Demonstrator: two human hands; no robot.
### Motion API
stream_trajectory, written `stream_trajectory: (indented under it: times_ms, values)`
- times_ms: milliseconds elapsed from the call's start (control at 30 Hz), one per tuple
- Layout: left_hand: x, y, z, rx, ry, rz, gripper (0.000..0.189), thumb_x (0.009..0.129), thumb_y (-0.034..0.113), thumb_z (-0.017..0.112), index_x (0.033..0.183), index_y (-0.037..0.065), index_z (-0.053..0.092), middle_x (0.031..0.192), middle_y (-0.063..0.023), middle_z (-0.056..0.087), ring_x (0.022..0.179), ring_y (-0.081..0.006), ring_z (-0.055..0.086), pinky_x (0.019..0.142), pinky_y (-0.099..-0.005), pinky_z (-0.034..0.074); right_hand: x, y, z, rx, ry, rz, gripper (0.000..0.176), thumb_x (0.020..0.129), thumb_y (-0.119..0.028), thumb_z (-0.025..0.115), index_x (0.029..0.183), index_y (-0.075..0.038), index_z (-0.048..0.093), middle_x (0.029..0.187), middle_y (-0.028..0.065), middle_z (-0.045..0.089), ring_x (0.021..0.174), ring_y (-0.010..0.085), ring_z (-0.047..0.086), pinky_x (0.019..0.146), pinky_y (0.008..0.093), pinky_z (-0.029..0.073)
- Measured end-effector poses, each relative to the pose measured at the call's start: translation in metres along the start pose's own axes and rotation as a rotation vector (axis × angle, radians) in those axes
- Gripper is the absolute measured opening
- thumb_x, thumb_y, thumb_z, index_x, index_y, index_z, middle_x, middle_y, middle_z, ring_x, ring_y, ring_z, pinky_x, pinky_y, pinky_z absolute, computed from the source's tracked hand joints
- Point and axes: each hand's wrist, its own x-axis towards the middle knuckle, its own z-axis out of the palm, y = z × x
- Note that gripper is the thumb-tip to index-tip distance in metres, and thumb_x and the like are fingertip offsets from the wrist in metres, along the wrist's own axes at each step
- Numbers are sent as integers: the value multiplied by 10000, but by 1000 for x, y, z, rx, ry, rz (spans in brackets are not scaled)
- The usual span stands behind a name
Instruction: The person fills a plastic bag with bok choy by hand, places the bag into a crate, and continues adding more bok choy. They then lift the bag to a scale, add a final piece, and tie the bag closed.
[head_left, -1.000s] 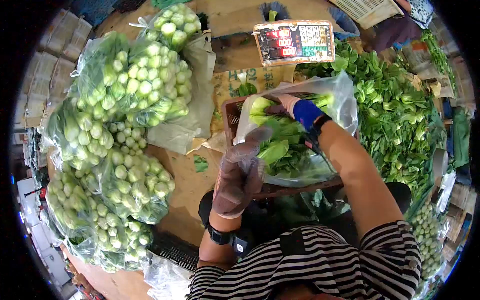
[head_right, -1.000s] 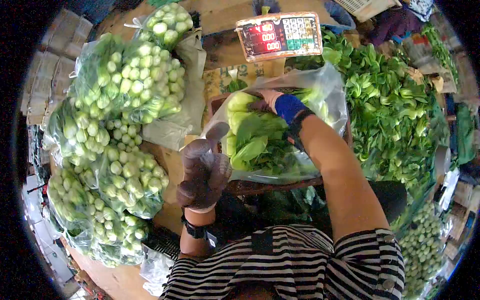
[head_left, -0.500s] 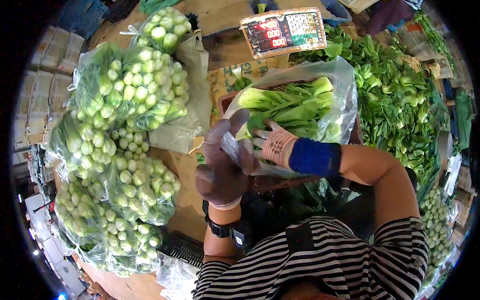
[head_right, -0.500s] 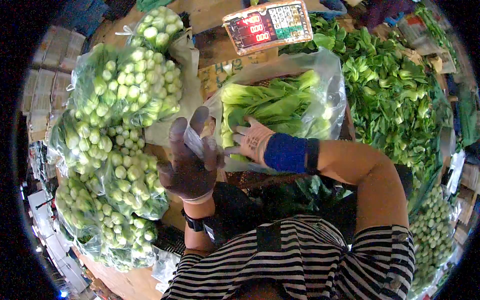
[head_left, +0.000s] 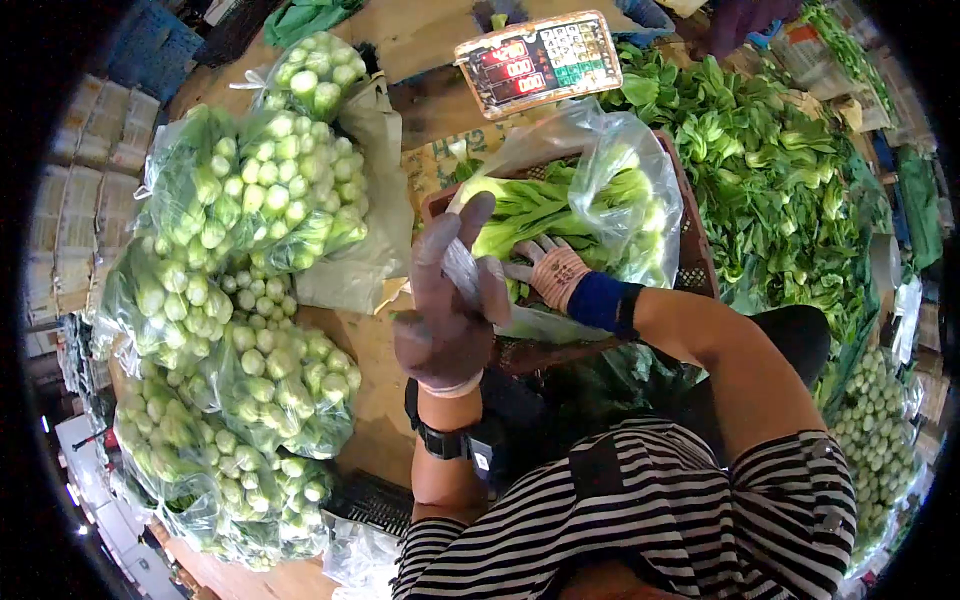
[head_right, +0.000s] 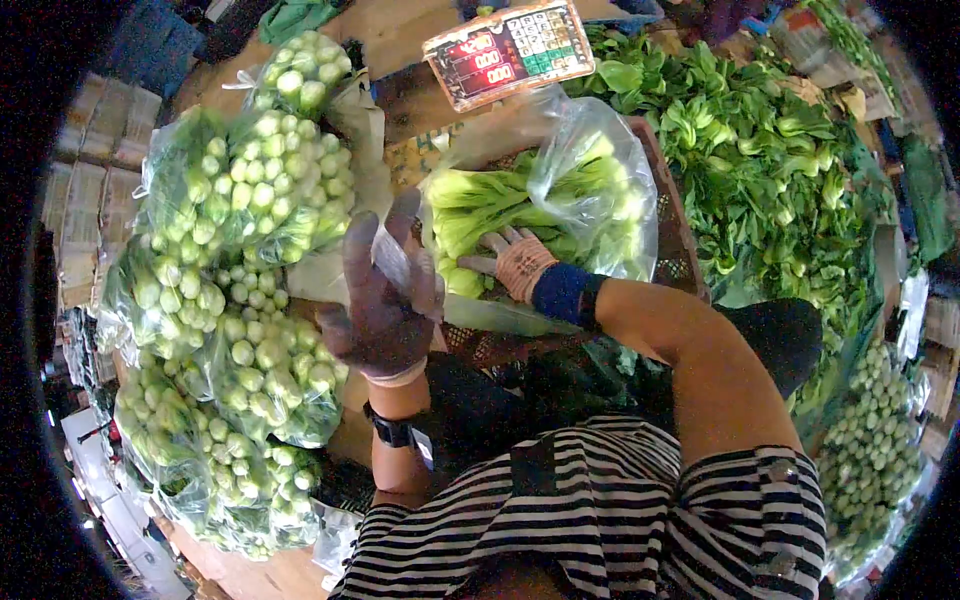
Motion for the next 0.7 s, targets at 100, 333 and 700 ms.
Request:
stream_trajectory:
  times_ms: [100,333,700]
  values:
    - [2,5,-4,116,-19,17,821,794,685,412,1430,184,279,1442,-195,295,624,-148,439,556,-257,368,7,-3,-53,82,-299,94,515,800,-159,560,1288,-284,455,1228,118,489,1027,321,561,846,425,480]
    - [7,9,7,-46,105,31,567,890,475,394,1324,111,423,1307,-209,476,528,-163,520,458,-239,390,-92,100,-182,-182,-333,300,546,876,-429,529,1272,-67,428,945,225,620,919,358,592,796,413,466]
    - [1,19,-11,-133,56,-86,643,868,505,492,1304,37,426,1219,-255,525,605,-235,601,473,-281,458,-198,123,-277,-713,-352,42,240,824,-168,553,1056,-160,615,1186,39,551,1065,270,515,911,406,419]
